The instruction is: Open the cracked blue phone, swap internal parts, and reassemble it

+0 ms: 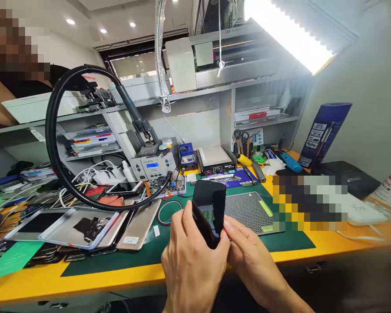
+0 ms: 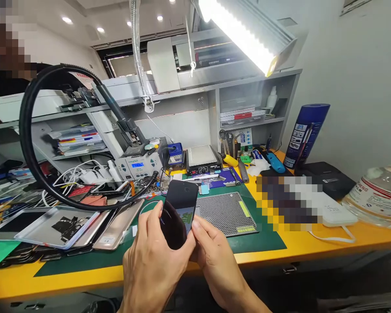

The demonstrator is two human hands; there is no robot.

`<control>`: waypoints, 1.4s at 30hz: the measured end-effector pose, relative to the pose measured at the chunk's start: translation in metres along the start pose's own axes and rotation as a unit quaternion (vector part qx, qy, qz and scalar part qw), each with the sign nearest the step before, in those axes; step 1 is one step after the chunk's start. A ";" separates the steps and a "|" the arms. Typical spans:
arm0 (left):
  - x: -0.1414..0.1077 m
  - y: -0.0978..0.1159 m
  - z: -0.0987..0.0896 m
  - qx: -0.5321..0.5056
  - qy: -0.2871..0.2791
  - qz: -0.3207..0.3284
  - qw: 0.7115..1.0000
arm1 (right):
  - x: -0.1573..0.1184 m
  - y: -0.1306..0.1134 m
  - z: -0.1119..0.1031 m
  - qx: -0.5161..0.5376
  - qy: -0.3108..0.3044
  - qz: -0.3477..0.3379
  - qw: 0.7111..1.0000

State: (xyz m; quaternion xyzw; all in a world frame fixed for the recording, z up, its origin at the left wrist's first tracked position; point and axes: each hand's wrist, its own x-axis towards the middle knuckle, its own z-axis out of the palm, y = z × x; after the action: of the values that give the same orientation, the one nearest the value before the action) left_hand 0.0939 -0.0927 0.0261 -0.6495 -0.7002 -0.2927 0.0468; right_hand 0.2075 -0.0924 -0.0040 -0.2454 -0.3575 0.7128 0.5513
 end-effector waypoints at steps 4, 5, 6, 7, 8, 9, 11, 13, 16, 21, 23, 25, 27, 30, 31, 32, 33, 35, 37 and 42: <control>0.000 0.001 -0.001 0.003 -0.004 0.003 1.000 | -0.001 -0.001 -0.001 0.004 0.005 0.008 1.000; 0.000 0.000 -0.001 0.001 -0.011 0.001 1.000 | -0.001 -0.001 -0.002 0.003 0.007 0.008 1.000; 0.000 0.000 -0.001 -0.004 -0.021 -0.001 1.000 | 0.000 0.000 -0.002 0.001 0.011 0.009 1.000; 0.000 -0.002 0.000 -0.016 -0.037 -0.004 0.999 | 0.000 0.000 -0.003 -0.002 0.019 0.008 1.000; 0.000 -0.005 0.002 -0.039 -0.053 -0.008 0.998 | 0.001 0.001 -0.004 -0.007 0.028 0.009 1.000; 0.000 -0.010 0.003 -0.074 -0.074 -0.013 0.994 | 0.001 0.001 -0.006 -0.013 0.041 0.009 0.999; 0.002 -0.021 0.008 -0.184 -0.127 -0.036 0.974 | 0.003 0.000 -0.012 -0.027 0.071 0.012 0.997; 0.005 -0.032 0.012 -0.319 -0.202 -0.074 0.923 | 0.005 -0.005 -0.022 -0.045 0.095 0.023 0.994; 0.014 -0.037 0.016 -0.454 -0.301 -0.117 0.830 | 0.011 -0.020 -0.040 -0.086 0.121 0.066 0.987; 0.028 -0.015 0.023 -0.501 -0.363 -0.145 0.772 | 0.026 -0.051 -0.069 -0.174 0.159 0.155 0.959; 0.031 -0.007 0.030 -0.479 -0.372 -0.124 0.786 | 0.032 -0.059 -0.075 -0.207 0.172 0.183 0.946; 0.032 -0.003 0.038 -0.463 -0.375 -0.091 0.798 | 0.035 -0.064 -0.076 -0.232 0.177 0.205 0.934; 0.030 -0.002 0.044 -0.433 -0.361 -0.059 0.824 | 0.037 -0.067 -0.075 -0.251 0.174 0.222 0.926; 0.024 -0.001 0.046 -0.289 -0.343 0.002 0.894 | 0.037 -0.070 -0.072 -0.271 0.163 0.236 0.919; 0.022 0.000 0.046 -0.231 -0.344 0.026 0.910 | 0.037 -0.071 -0.073 -0.278 0.159 0.237 0.917; 0.020 0.001 0.045 -0.184 -0.350 0.049 0.917 | 0.036 -0.072 -0.073 -0.286 0.153 0.237 0.916; 0.018 0.003 0.045 -0.148 -0.355 0.069 0.921 | 0.036 -0.073 -0.075 -0.297 0.147 0.234 0.914; 0.015 0.006 0.045 -0.099 -0.357 0.098 0.923 | 0.034 -0.076 -0.080 -0.327 0.136 0.229 0.907; 0.011 0.009 0.047 -0.063 -0.335 0.116 0.933 | 0.032 -0.079 -0.086 -0.370 0.133 0.227 0.891; 0.005 0.009 0.055 -0.033 -0.254 0.155 0.954 | 0.033 -0.092 -0.100 -0.494 0.102 0.242 0.829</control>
State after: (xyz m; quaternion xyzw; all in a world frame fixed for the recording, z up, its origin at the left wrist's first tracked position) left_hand 0.1185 -0.0630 -0.0137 -0.8041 -0.5695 -0.1302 -0.1097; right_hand 0.3288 -0.0246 0.0068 -0.6347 -0.5328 0.5230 0.1994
